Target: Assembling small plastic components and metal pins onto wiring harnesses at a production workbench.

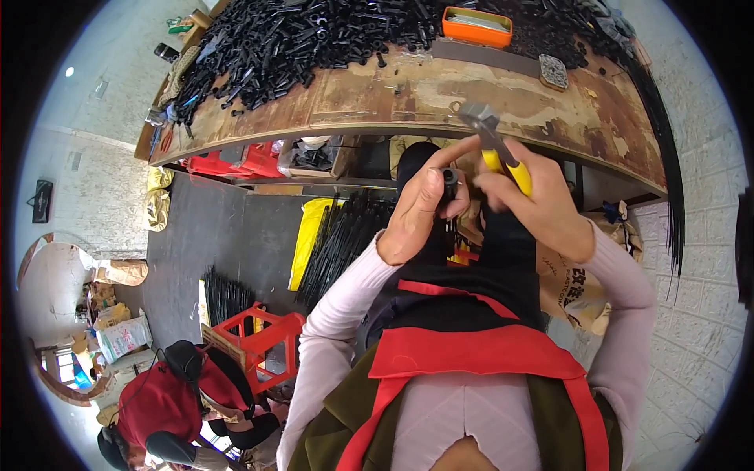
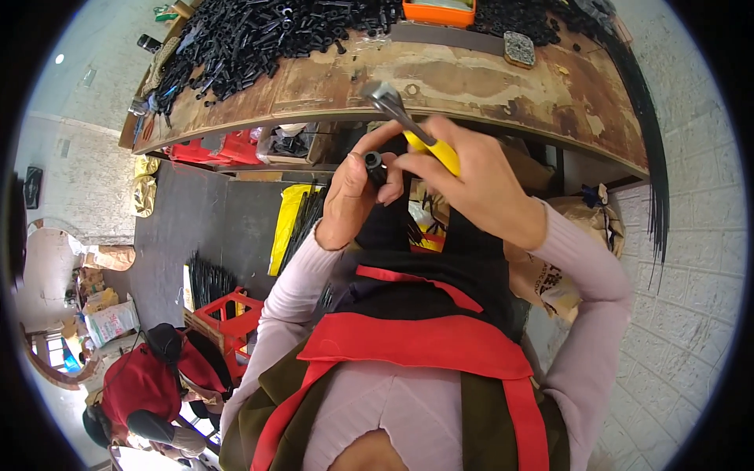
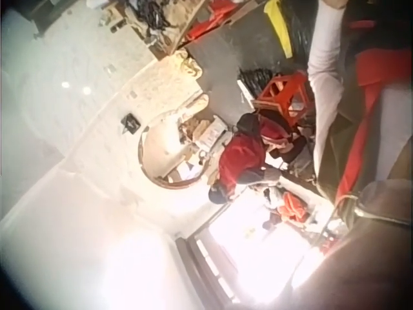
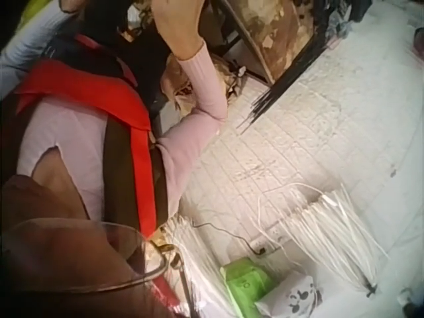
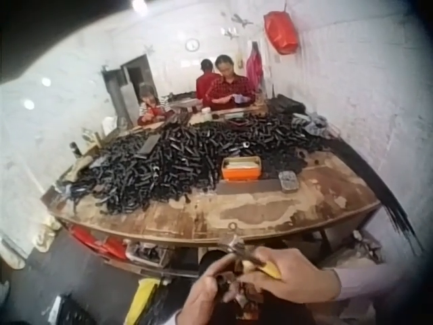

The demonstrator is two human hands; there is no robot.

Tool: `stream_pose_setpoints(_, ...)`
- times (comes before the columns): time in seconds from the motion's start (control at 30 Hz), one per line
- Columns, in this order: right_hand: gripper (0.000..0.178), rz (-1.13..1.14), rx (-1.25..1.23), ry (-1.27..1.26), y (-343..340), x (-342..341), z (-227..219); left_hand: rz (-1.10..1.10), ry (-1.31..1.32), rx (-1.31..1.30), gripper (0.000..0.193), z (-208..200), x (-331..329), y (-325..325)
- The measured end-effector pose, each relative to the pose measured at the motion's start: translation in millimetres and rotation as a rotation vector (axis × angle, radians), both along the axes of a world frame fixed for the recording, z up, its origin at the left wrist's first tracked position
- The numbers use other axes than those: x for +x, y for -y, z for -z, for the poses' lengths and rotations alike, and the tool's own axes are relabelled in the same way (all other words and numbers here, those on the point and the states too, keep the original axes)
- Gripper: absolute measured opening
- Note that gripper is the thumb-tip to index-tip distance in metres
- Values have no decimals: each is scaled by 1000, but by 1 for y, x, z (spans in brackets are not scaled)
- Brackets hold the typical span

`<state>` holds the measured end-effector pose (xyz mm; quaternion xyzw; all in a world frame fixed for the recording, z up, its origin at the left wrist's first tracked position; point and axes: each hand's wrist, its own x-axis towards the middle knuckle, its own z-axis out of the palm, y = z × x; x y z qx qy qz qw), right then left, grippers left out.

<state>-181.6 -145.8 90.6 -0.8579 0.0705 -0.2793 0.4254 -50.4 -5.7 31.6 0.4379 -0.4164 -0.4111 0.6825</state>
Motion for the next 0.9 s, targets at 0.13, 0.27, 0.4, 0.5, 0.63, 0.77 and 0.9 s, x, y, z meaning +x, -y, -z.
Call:
stream_pose_setpoints(0.13, 13, -88, 329, -571, -7, -39, -10, 3, 16, -55, 64, 4, 17, -3)
stream_pose_setpoints(0.27, 20, -124, 274, -684, -10, -43, -19, -6, 148, 87, 69, -9, 5, -6)
stream_pose_setpoints(0.4, 29, -172, 403, -648, -9, -41, -21, 94, 115, 31, 67, -6, 12, -7)
stream_pose_setpoints(0.5, 36, -254, 394, -568, 0, -48, -22, 144, 155, 54, 67, -14, 9, -3)
stream_pose_setpoints(0.63, 27, -297, 552, -857, 6, -37, -63, 150, 214, 83, 66, -14, 12, -7)
stream_pose_setpoints(0.77, 26, -318, 602, -986, 6, -34, -50, 132, 163, 78, 68, -6, 14, -8)
stream_pose_setpoints(0.9, 21, -287, 592, -897, -1, -45, -48, 212, 149, 92, 70, -14, 14, -12)
